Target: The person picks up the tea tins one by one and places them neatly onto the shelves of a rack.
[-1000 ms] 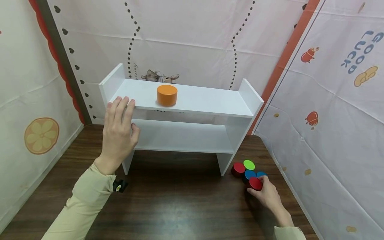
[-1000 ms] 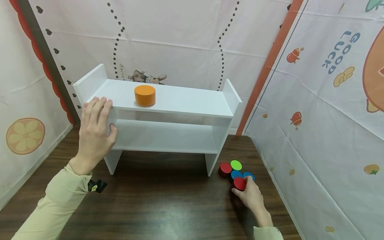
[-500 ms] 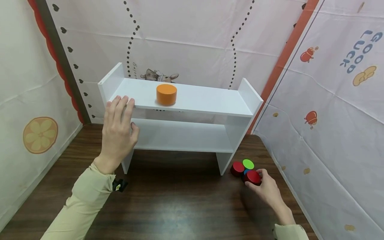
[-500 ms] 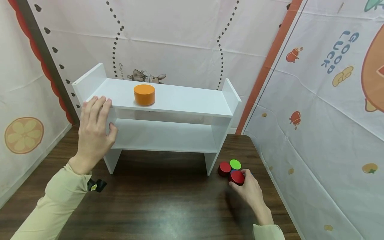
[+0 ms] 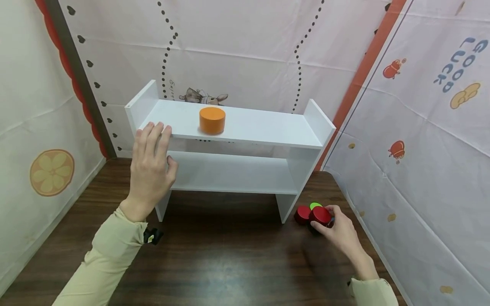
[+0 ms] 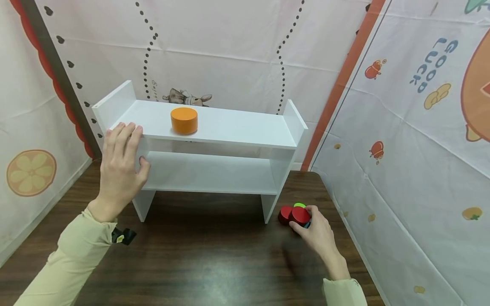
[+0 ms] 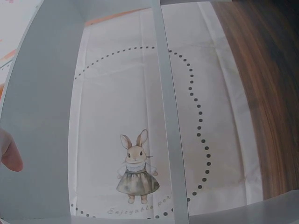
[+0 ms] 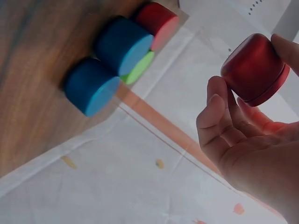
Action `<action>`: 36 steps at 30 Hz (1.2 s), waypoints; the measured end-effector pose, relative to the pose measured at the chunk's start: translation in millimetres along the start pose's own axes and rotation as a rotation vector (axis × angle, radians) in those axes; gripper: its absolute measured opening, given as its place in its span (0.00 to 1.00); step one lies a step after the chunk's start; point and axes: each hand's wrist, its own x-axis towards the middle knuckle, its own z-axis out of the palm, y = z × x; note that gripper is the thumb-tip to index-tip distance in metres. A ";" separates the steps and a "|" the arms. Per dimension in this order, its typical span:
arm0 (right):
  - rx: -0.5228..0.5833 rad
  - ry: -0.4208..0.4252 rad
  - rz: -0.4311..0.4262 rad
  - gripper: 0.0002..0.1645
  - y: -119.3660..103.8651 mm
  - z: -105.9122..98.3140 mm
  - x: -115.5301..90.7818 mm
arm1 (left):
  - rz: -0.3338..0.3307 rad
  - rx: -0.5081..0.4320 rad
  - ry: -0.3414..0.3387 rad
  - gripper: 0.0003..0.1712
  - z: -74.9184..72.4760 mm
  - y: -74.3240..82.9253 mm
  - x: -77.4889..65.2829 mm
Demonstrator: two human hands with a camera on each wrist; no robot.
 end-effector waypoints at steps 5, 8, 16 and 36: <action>0.003 0.030 -0.037 0.38 -8.4 -6.6 5.5 | 0.001 0.002 0.005 0.42 -0.3 -0.4 1.5; 0.006 0.043 -0.059 0.38 -12.9 -10.2 9.3 | 0.002 0.004 0.009 0.43 -0.3 -0.8 2.3; 0.023 0.069 -0.123 0.36 -27.5 -23.1 16.4 | 0.001 0.001 0.005 0.42 -0.3 -1.1 2.5; 0.048 0.047 -0.187 0.38 -60.2 -45.6 25.0 | 0.001 0.002 -0.007 0.44 2.0 -1.1 0.6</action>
